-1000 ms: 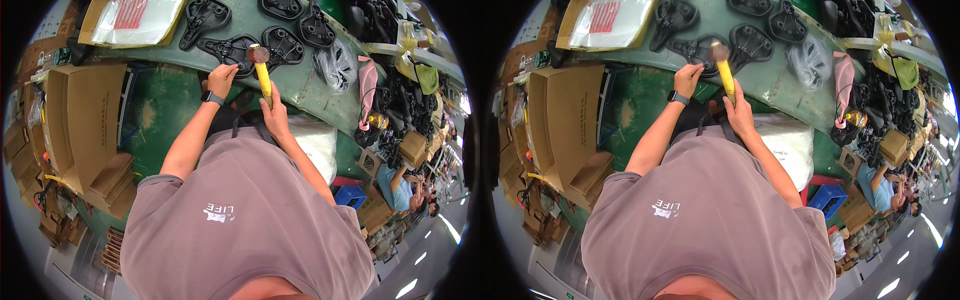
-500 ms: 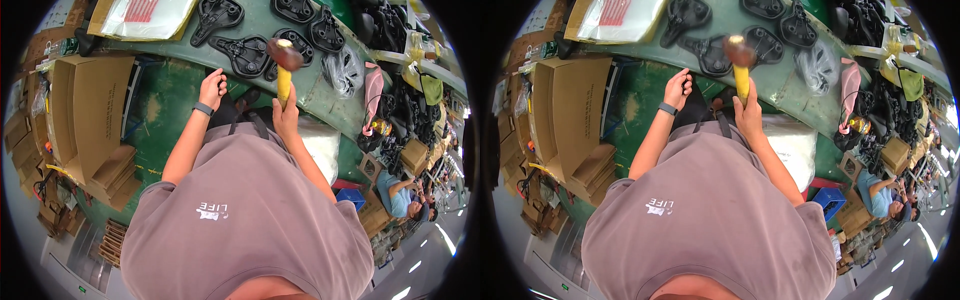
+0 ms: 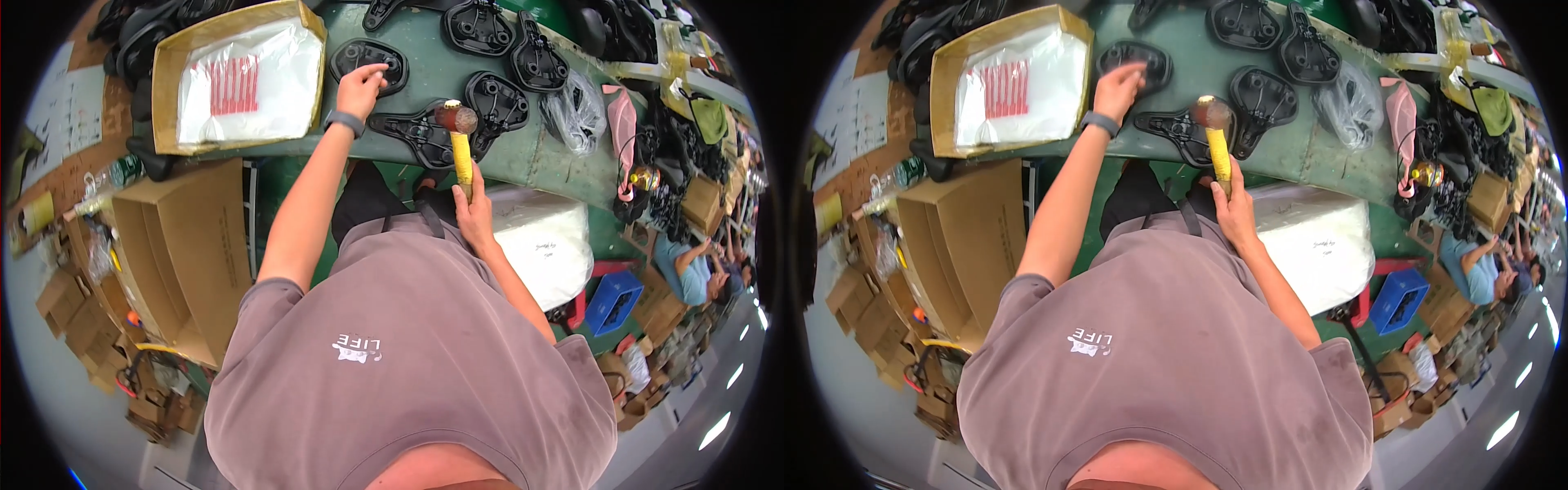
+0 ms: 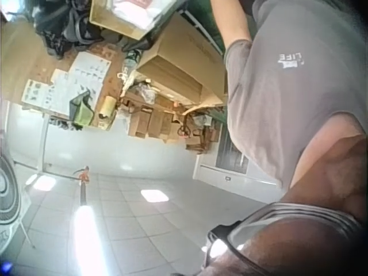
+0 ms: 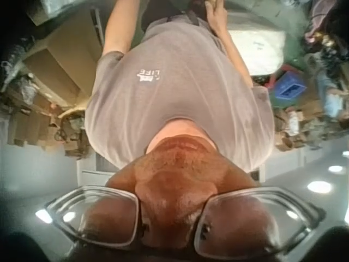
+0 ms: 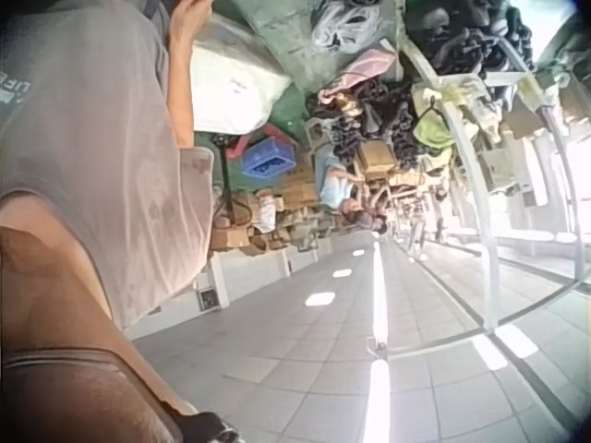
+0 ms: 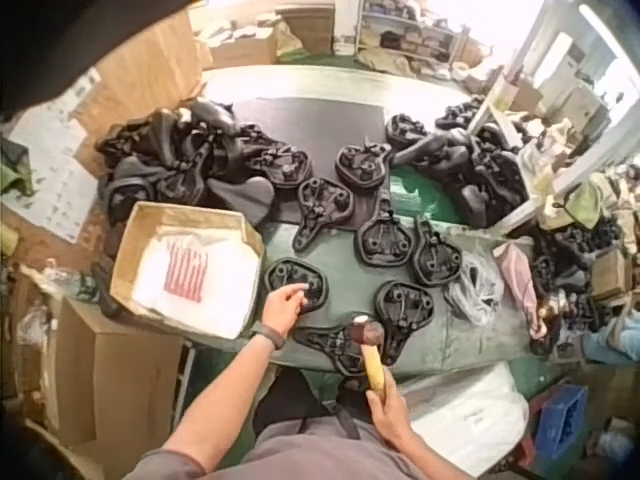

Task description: The recorder is using a rubber mallet to hammer components into bicycle seats on a factory assembly line.

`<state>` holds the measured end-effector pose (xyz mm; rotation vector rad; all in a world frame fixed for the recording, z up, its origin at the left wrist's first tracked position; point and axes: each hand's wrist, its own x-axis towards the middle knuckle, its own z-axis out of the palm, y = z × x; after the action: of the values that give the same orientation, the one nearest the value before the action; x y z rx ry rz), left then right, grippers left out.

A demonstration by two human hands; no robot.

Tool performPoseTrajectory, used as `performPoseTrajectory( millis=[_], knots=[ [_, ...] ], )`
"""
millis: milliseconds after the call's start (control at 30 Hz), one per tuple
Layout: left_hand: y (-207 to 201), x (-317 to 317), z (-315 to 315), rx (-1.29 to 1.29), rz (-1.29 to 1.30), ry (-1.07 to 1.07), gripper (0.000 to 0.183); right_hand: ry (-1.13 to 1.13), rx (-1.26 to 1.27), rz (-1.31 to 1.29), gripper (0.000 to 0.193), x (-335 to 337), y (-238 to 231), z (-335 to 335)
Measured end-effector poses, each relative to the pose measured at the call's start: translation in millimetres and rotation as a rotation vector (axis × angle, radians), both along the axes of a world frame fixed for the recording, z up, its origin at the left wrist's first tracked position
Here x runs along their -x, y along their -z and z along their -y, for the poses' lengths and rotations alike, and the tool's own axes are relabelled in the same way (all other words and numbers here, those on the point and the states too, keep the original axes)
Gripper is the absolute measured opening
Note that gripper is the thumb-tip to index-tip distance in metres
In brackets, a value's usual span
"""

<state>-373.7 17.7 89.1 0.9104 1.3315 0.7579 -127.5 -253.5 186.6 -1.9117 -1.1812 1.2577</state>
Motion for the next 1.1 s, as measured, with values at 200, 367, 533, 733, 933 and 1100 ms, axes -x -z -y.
performPoseTrajectory(
  millis=[200,367,533,733,933,1100],
  knots=[
    [51,-4,-84,-0.17,-0.353,0.499,0.028,0.211,-0.066,-0.036,0.071,101,22,-32],
    [62,14,-111,-0.256,-0.314,0.66,0.027,0.414,-0.019,-0.086,0.069,159,35,-81],
    [56,24,-110,-0.262,-0.245,0.571,0.029,0.433,-0.19,0.074,0.071,181,16,-140],
    [18,47,-108,0.427,0.419,-0.006,0.03,0.412,-0.509,0.352,0.074,195,56,-156],
    [22,104,-100,0.753,0.896,-0.113,0.023,0.378,-0.014,0.139,0.073,204,65,-166],
    [39,97,-89,0.353,0.388,-0.093,0.023,0.528,-0.082,-0.023,0.069,210,29,-159]
  ],
)
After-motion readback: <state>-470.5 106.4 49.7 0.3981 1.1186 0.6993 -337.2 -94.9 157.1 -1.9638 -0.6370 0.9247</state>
